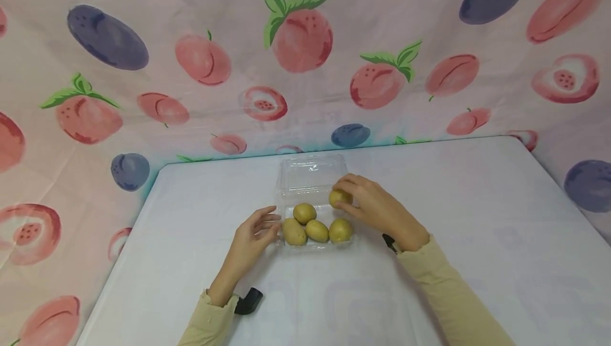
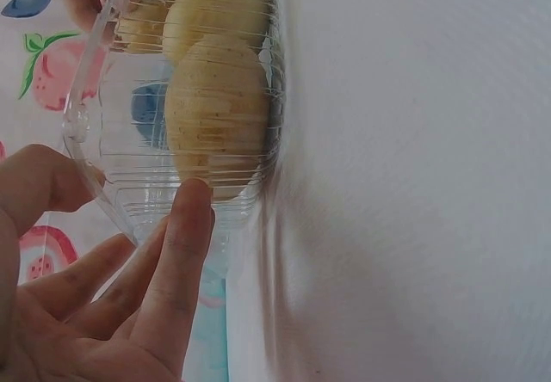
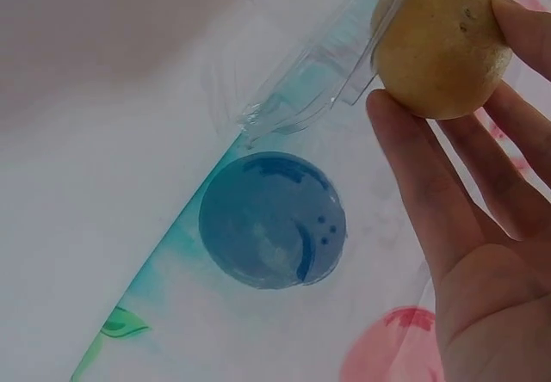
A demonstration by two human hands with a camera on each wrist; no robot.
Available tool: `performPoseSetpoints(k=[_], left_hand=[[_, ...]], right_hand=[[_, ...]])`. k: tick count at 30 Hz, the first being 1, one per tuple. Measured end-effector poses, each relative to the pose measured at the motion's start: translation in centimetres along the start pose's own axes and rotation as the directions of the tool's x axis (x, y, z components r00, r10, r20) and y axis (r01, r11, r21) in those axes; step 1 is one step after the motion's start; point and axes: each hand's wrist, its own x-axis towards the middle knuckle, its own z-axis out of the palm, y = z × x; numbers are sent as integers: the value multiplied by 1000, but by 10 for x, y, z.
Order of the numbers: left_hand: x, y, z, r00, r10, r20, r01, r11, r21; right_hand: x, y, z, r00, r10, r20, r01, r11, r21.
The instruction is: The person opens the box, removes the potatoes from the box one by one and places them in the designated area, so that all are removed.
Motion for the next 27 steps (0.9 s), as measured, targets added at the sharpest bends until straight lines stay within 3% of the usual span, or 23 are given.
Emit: performPoseSetpoints(k=[27], left_hand=[[0,0,-1,1000,-3,-2,3,1000,8]], right_hand=[[-6,13,-16,997,33,-73,-35,999,-27]])
